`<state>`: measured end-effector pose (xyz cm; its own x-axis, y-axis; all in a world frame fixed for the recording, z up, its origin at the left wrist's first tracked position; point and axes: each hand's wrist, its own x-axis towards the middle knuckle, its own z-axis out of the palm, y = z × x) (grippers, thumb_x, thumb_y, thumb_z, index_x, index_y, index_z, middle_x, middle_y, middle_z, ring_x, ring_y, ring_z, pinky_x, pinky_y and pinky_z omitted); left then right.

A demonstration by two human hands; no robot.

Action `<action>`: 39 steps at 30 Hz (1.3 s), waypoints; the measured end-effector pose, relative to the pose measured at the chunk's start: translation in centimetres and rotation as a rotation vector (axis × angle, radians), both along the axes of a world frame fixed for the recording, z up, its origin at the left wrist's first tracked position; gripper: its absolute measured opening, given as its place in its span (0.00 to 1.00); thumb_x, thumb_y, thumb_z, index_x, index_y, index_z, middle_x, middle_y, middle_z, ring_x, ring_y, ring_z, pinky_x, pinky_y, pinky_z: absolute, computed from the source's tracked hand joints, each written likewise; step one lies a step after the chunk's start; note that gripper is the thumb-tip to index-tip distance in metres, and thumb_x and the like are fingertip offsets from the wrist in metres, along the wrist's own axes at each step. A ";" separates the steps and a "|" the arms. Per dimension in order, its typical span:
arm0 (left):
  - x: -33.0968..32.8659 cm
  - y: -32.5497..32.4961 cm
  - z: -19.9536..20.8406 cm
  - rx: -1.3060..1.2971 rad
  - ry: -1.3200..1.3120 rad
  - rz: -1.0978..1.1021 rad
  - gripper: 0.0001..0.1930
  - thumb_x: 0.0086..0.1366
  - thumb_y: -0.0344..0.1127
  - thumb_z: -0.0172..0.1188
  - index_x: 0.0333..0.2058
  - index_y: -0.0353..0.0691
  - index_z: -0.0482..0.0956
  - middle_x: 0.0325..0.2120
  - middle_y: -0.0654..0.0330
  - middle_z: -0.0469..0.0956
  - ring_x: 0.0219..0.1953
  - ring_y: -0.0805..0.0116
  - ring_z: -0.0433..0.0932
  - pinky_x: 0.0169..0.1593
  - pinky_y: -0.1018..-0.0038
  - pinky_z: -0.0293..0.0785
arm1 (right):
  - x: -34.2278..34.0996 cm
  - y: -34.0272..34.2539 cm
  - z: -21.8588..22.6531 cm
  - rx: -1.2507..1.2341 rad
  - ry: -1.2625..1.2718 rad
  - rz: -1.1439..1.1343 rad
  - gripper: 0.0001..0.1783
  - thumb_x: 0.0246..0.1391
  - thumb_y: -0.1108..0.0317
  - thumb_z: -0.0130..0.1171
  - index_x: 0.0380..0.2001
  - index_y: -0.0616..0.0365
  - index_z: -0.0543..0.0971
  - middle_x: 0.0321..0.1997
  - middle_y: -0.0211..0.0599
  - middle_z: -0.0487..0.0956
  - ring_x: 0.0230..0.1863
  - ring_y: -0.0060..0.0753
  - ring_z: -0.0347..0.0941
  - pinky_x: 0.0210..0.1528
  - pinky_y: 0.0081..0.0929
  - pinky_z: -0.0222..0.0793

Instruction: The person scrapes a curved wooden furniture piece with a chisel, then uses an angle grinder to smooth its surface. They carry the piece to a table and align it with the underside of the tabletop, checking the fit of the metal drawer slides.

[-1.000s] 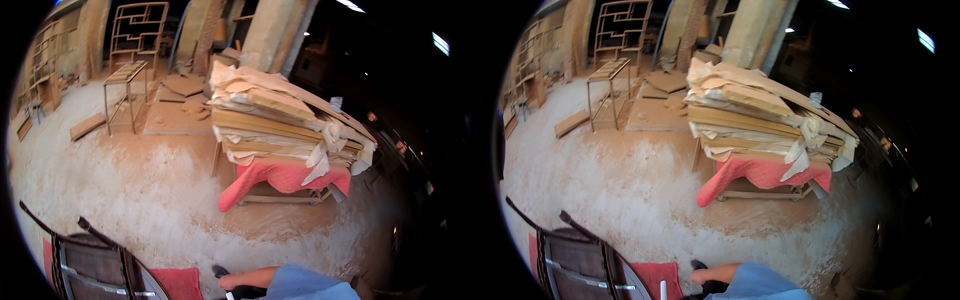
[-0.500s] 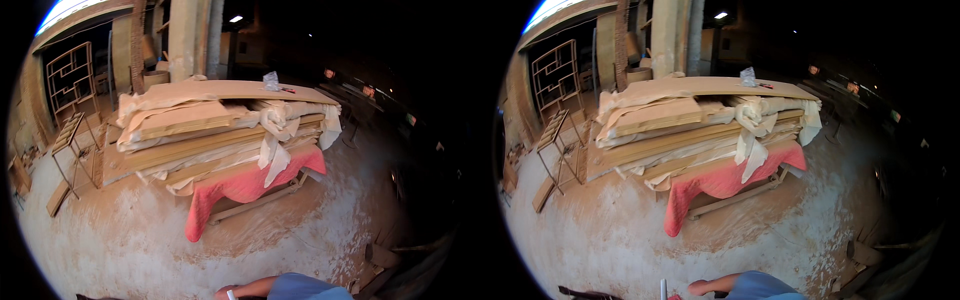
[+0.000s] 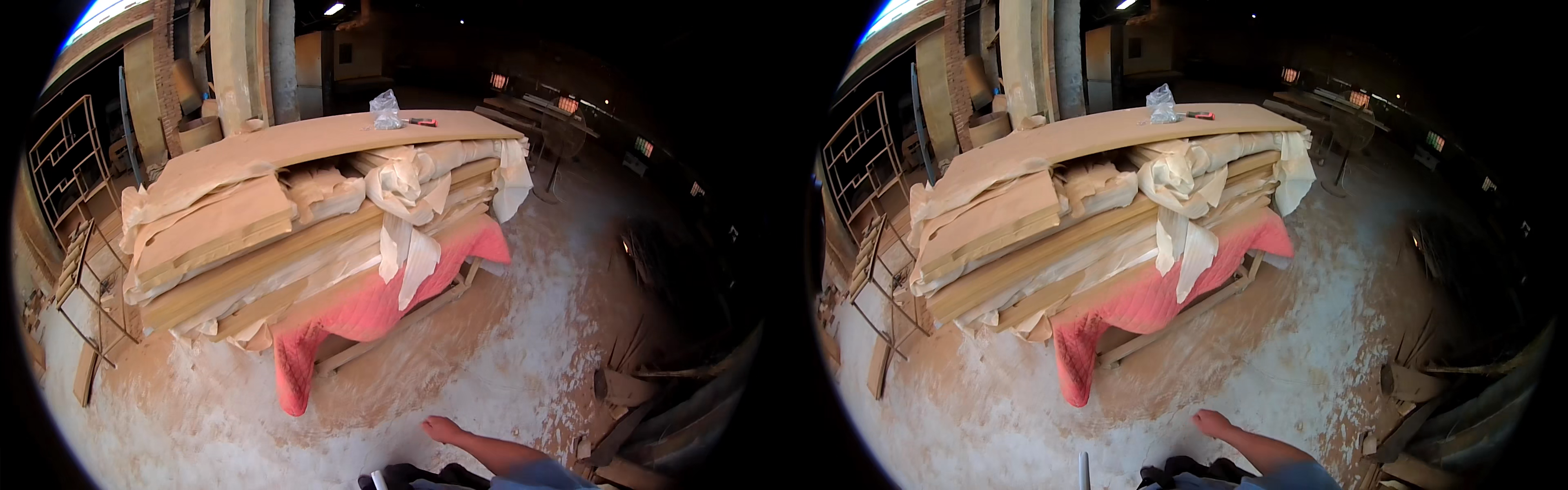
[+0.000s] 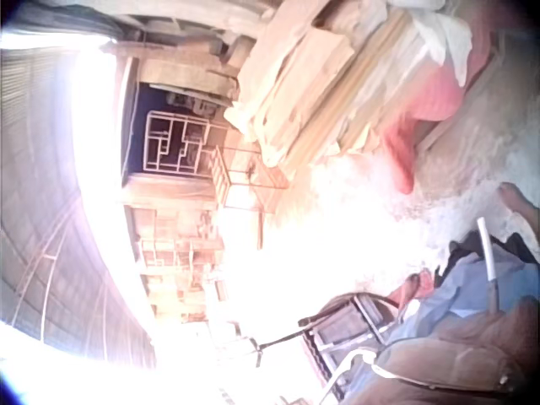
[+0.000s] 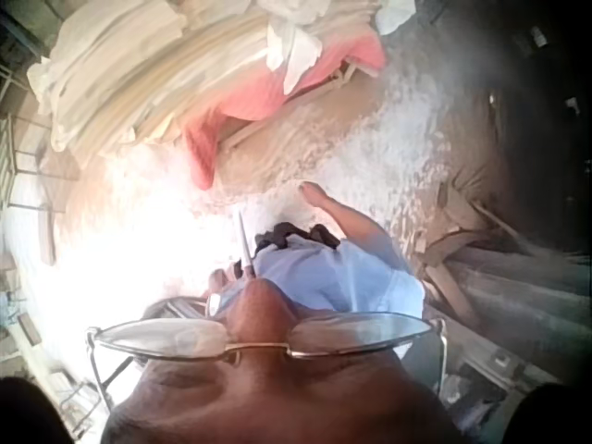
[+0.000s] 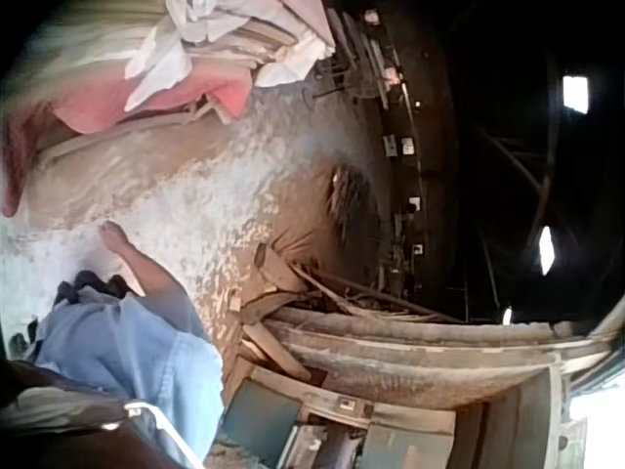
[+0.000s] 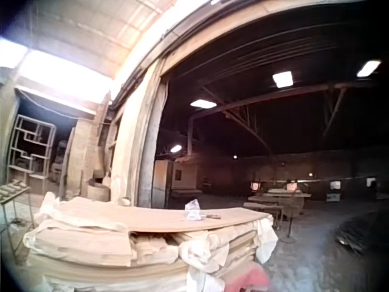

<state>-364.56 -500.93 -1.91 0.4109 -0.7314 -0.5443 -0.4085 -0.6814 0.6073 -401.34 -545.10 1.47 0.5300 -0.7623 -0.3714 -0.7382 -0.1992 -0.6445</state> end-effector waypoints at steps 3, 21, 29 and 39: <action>2.8 -11.6 0.7 -0.110 -0.146 0.096 0.20 0.67 0.49 0.50 0.33 0.36 0.79 0.26 0.45 0.79 0.31 0.53 0.78 0.39 0.57 0.73 | -2.7 -1.1 4.0 0.362 0.059 -0.180 0.22 0.61 0.51 0.53 0.44 0.61 0.78 0.32 0.42 0.80 0.25 0.35 0.78 0.23 0.35 0.76; -5.2 -85.3 54.6 -0.930 -0.417 0.010 0.17 0.66 0.35 0.59 0.50 0.31 0.78 0.40 0.52 0.83 0.42 0.65 0.82 0.48 0.72 0.76 | -20.9 -29.8 1.1 0.528 -0.335 -0.789 0.14 0.60 0.62 0.55 0.42 0.62 0.76 0.29 0.40 0.79 0.21 0.32 0.75 0.21 0.33 0.76; 3.6 -105.1 56.2 -0.556 -0.852 -0.060 0.27 0.57 0.42 0.62 0.53 0.34 0.77 0.45 0.46 0.81 0.49 0.51 0.80 0.55 0.63 0.73 | -25.9 -30.9 -1.3 0.488 -0.435 -0.940 0.15 0.63 0.57 0.53 0.45 0.56 0.77 0.28 0.38 0.77 0.19 0.31 0.71 0.19 0.31 0.71; 4.2 -115.0 57.7 -0.211 -0.747 -0.258 0.27 0.55 0.42 0.67 0.50 0.30 0.78 0.26 0.53 0.82 0.22 0.64 0.80 0.29 0.67 0.78 | -25.3 -34.4 -0.7 0.577 -0.475 -1.113 0.14 0.62 0.60 0.54 0.45 0.58 0.76 0.29 0.41 0.79 0.19 0.30 0.73 0.18 0.28 0.73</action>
